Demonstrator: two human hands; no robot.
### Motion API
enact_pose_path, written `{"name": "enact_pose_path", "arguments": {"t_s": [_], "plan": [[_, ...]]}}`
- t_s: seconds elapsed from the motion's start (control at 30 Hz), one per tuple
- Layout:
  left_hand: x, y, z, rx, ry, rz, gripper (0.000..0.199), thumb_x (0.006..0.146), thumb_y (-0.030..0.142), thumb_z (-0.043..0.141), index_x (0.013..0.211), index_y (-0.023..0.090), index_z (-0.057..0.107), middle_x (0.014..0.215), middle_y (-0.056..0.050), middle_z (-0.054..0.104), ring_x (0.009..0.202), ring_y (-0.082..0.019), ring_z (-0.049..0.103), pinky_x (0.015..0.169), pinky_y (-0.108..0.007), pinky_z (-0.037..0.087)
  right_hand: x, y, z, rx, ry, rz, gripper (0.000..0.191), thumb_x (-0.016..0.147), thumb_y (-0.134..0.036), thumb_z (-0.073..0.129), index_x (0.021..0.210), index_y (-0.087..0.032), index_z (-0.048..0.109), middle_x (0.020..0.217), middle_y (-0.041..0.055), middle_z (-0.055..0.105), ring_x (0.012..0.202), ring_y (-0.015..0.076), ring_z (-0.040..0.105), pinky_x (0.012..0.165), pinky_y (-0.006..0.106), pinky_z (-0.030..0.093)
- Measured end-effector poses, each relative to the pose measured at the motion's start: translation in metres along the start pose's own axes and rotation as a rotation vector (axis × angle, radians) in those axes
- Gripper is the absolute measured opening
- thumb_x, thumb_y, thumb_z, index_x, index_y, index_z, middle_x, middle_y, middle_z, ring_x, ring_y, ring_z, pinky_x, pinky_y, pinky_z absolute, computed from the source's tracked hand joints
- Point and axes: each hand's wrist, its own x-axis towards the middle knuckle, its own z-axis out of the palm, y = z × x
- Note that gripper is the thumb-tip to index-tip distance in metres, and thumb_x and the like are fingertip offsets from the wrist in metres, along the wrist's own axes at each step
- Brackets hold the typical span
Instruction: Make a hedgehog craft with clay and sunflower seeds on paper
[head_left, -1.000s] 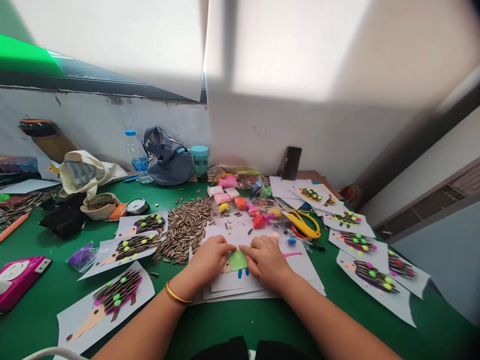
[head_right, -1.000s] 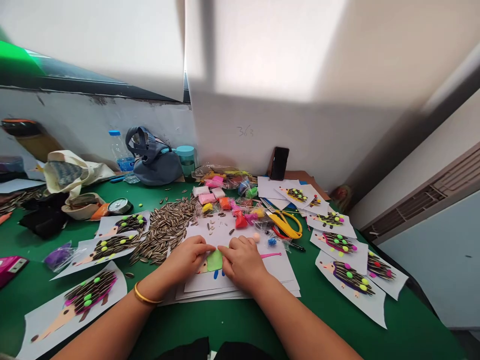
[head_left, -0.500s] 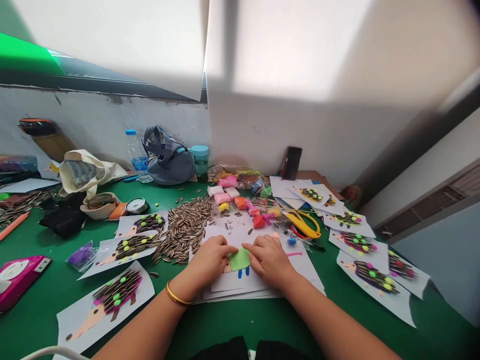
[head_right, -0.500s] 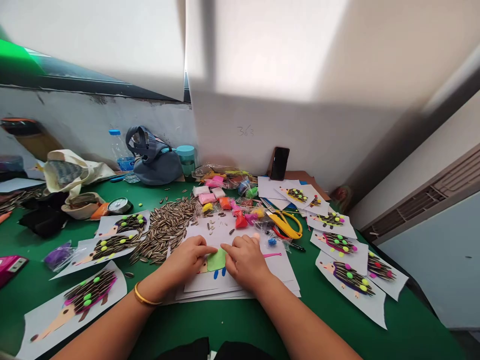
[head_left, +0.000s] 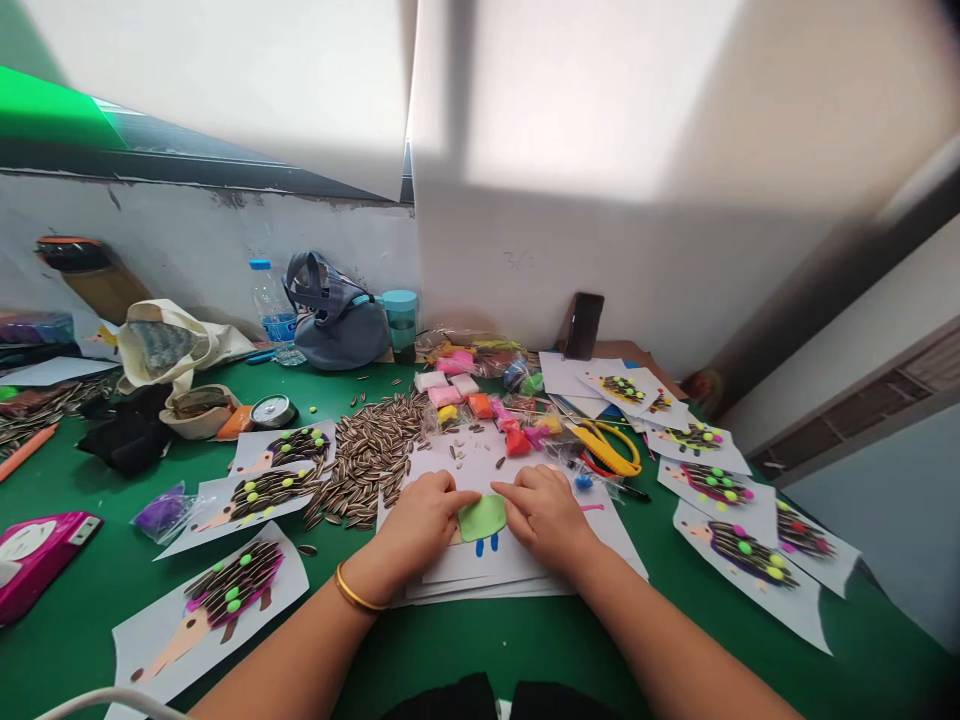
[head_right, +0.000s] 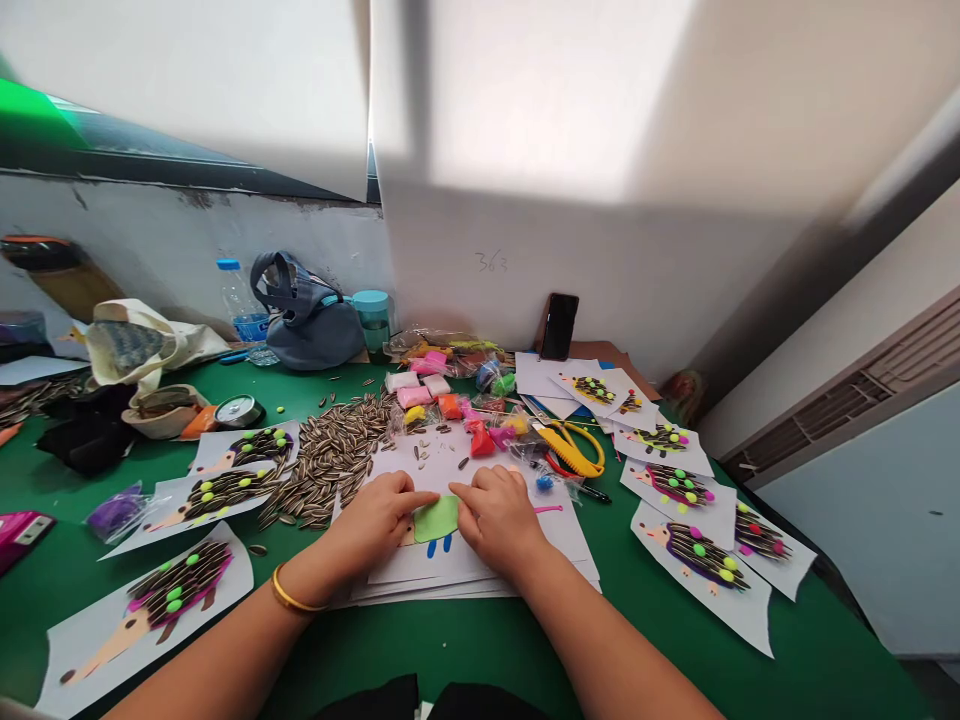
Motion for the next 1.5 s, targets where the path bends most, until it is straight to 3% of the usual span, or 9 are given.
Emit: {"name": "enact_pose_path", "arguments": {"t_s": [0.2, 0.47, 0.7, 0.93, 1.5], "plan": [[-0.001, 0.004, -0.003, 0.023, -0.026, -0.02, 0.046, 0.087, 0.016, 0.051, 0.124, 0.039, 0.063, 0.096, -0.005, 0.057, 0.091, -0.021, 0.053, 0.079, -0.034, 0.04, -0.002, -0.001, 0.003, -0.006, -0.033, -0.036, 0.032, 0.087, -0.019, 0.054, 0.112, -0.03, 0.071, 0.084, 0.0038, 0.059, 0.087, 0.0202, 0.049, 0.084, 0.038, 0.027], [0.002, 0.007, 0.002, 0.056, -0.014, -0.032, 0.049, 0.088, 0.015, 0.048, 0.129, 0.04, 0.059, 0.098, -0.006, 0.056, 0.092, -0.022, 0.053, 0.08, -0.035, 0.039, 0.0, 0.012, 0.002, 0.089, 0.021, 0.037, 0.033, 0.092, -0.022, 0.047, 0.116, -0.023, 0.07, 0.089, 0.0061, 0.06, 0.088, 0.0207, 0.051, 0.084, 0.035, 0.034], [0.004, 0.015, 0.001, 0.075, -0.027, -0.07, 0.046, 0.089, 0.018, 0.049, 0.126, 0.042, 0.06, 0.097, -0.006, 0.055, 0.093, -0.023, 0.051, 0.08, -0.036, 0.038, -0.002, 0.015, 0.003, 0.067, -0.011, 0.02, 0.03, 0.09, -0.02, 0.05, 0.108, -0.026, 0.074, 0.085, 0.0045, 0.06, 0.086, 0.0193, 0.051, 0.082, 0.034, 0.033], [0.003, 0.013, 0.001, 0.063, -0.022, -0.065, 0.048, 0.088, 0.017, 0.049, 0.127, 0.042, 0.06, 0.098, -0.006, 0.055, 0.092, -0.022, 0.051, 0.08, -0.035, 0.038, -0.005, 0.008, -0.002, -0.007, -0.02, -0.036, 0.03, 0.087, -0.019, 0.054, 0.107, -0.029, 0.074, 0.082, 0.0031, 0.06, 0.083, 0.0189, 0.048, 0.086, 0.037, 0.029], [0.002, 0.007, 0.0, 0.007, -0.032, -0.065, 0.049, 0.088, 0.015, 0.046, 0.129, 0.038, 0.059, 0.101, -0.005, 0.057, 0.094, -0.022, 0.053, 0.082, -0.033, 0.04, -0.012, 0.016, -0.008, 0.021, -0.046, -0.074, 0.034, 0.086, -0.015, 0.053, 0.11, -0.029, 0.073, 0.082, 0.0035, 0.06, 0.083, 0.0185, 0.048, 0.078, 0.034, 0.032]]}}
